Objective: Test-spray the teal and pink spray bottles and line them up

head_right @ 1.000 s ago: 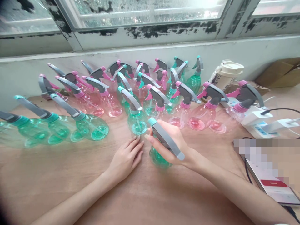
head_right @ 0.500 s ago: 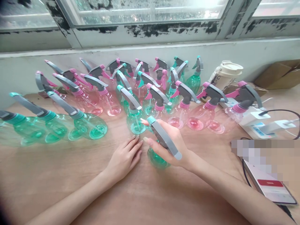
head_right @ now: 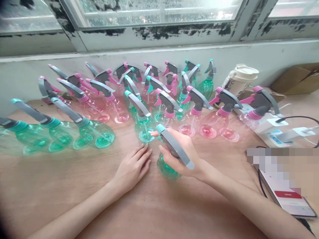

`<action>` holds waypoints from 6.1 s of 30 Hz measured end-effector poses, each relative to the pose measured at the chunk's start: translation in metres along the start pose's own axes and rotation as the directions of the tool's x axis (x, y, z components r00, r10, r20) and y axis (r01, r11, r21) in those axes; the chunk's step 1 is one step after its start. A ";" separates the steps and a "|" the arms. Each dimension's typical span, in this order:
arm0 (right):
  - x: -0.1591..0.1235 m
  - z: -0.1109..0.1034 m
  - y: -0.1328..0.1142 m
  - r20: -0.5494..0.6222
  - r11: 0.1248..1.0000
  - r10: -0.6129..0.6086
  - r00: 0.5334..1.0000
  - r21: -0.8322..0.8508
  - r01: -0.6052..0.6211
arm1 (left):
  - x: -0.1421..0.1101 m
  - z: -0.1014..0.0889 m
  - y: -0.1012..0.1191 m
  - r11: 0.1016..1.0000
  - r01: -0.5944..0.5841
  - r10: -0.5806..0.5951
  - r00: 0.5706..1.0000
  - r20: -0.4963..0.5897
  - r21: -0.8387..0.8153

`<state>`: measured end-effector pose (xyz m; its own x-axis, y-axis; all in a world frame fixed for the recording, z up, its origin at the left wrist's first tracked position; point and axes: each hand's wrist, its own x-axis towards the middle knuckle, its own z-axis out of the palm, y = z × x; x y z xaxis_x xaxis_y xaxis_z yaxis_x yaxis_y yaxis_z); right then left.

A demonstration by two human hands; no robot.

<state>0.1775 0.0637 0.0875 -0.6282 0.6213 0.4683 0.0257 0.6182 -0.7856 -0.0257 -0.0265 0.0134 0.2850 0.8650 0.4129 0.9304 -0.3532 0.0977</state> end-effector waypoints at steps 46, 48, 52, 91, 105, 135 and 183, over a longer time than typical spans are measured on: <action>0.003 0.004 -0.005 -0.059 0.998 0.022 0.998 -0.052 -0.025 | 0.000 -0.002 0.000 1.000 0.014 -0.014 1.000 0.011 -0.015; 0.005 0.002 -0.008 -0.040 0.998 0.016 0.999 -0.066 -0.019 | 0.000 -0.001 0.000 1.000 0.012 -0.012 1.000 0.013 -0.020; 0.005 0.001 -0.012 -0.046 0.997 -0.013 0.999 -0.077 0.010 | 0.000 -0.001 0.000 1.000 0.016 -0.016 1.000 0.012 -0.023; 0.004 0.003 -0.016 -0.040 0.997 -0.053 0.998 -0.065 0.050 | -0.001 -0.002 0.000 1.000 0.029 -0.029 0.999 0.031 -0.009; -0.007 0.012 -0.001 -0.098 0.998 -0.040 0.994 0.039 0.044 | -0.009 -0.018 0.014 0.834 -0.023 0.032 0.999 0.007 -0.551; 0.017 0.053 -0.010 -0.174 0.991 0.132 0.976 -0.012 -0.136 | -0.017 -0.082 -0.029 0.780 0.591 -0.574 0.806 -0.142 0.204; -0.040 0.014 -0.032 0.000 0.999 0.010 1.000 -0.053 -0.010 | -0.012 -0.013 0.068 0.684 0.118 -0.122 0.991 0.047 -0.720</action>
<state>0.1907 0.0122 0.0881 -0.6281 0.6274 0.4603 0.0735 0.6367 -0.7676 0.0312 -0.0653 0.0266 0.1802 0.9172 0.3553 0.5041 -0.3963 0.7674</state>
